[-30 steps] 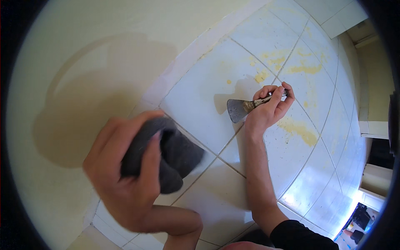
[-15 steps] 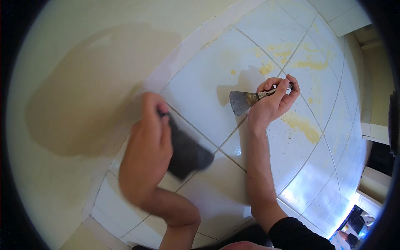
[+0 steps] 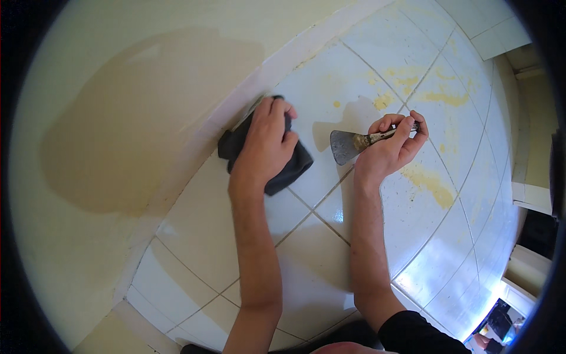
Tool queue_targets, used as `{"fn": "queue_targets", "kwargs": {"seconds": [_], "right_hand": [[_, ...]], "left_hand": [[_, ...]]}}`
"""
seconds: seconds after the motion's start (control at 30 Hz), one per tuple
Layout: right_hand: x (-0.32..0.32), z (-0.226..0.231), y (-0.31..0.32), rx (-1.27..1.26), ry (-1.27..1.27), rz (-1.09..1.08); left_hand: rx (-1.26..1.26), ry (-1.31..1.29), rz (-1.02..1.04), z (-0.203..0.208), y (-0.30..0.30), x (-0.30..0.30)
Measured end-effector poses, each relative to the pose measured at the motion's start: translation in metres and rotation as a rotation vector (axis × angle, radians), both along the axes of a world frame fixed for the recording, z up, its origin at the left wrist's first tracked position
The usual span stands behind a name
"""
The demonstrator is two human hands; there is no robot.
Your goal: The person scrapes debris from the seams between floor tiles using a putty knife and wipes the area with a cloth.
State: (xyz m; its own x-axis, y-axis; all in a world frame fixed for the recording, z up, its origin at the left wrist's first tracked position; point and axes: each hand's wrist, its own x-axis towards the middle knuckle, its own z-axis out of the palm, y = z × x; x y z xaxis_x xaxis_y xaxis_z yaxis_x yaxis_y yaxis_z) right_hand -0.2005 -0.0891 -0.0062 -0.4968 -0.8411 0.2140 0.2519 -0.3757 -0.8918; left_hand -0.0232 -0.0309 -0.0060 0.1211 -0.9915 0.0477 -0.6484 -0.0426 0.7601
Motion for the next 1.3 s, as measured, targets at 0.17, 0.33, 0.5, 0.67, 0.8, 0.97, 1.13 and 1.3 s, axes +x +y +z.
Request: {"fn": "queue_targets", "kwargs": {"seconds": [0.17,0.33,0.5,0.67,0.8,0.97,1.13,1.3], "right_hand": [[-0.001,0.004,0.001,-0.027,-0.038,-0.041],[-0.01,0.004,-0.001,-0.068,-0.08,-0.121],[-0.009,0.002,-0.001,-0.043,-0.063,-0.12],[-0.009,0.008,-0.002,-0.015,-0.1,-0.111],[-0.008,0.008,-0.002,-0.012,-0.124,-0.085],[-0.012,0.003,-0.002,-0.001,-0.134,-0.055],[-0.015,0.003,-0.003,0.009,-0.149,-0.06],[-0.012,0.005,-0.006,0.016,-0.145,-0.086]], "left_hand": [[-0.171,0.019,-0.062,-0.005,-0.018,-0.023],[0.584,0.317,-0.5,0.033,-0.005,-0.031],[0.311,0.368,-0.277,0.02,0.006,-0.005],[-0.23,0.081,0.201,-0.007,-0.017,-0.012],[-0.236,-0.004,-0.007,-0.003,-0.016,-0.02],[0.226,0.339,-0.511,0.022,0.005,-0.015],[0.282,0.307,-0.232,0.03,0.021,0.013],[0.571,-0.285,0.141,0.083,0.044,-0.022]]}}
